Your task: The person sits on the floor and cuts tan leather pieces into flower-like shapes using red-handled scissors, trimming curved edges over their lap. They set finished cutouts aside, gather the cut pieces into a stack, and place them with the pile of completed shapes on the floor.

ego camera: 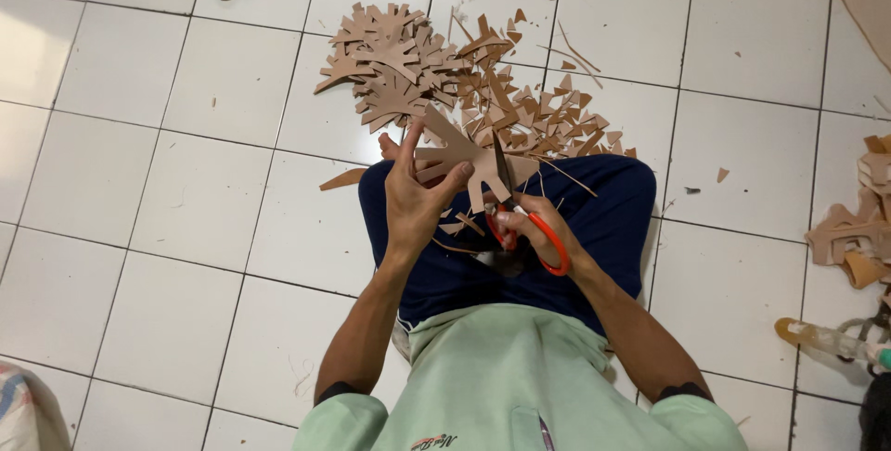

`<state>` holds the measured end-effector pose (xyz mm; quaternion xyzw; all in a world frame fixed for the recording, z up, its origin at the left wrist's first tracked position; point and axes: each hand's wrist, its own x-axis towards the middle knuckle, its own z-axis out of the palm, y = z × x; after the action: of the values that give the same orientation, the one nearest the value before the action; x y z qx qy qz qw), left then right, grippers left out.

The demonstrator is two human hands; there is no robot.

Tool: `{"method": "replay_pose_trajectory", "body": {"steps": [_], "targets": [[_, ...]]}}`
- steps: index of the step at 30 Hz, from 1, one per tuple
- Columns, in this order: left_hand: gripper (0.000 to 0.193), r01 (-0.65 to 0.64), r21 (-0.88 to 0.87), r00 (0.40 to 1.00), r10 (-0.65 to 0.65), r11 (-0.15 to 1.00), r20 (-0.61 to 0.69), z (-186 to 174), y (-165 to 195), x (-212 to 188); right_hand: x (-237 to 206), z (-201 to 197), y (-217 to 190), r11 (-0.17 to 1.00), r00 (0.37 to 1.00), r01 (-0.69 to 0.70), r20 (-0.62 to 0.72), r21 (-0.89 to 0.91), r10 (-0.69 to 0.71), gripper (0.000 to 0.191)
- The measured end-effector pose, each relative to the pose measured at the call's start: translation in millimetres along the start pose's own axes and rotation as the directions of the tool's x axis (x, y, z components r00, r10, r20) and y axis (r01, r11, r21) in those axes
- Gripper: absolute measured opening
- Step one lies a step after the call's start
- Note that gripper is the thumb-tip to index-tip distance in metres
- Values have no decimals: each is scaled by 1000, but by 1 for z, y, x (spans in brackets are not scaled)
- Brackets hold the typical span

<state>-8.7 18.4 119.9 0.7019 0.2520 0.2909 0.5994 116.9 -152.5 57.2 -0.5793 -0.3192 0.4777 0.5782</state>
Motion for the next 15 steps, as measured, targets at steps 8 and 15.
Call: {"method": "replay_pose_trajectory", "body": {"steps": [8,15], "targets": [[73,158,-151,986,-164,976,-25,3,-11,-8,-4,-2,-6,990,997,-57,67,127,49,33],[64,210,-480,969,-247,852,-14,17,-36,-18,-2,-1,-5,973,998,-52,56,225,40,29]]}}
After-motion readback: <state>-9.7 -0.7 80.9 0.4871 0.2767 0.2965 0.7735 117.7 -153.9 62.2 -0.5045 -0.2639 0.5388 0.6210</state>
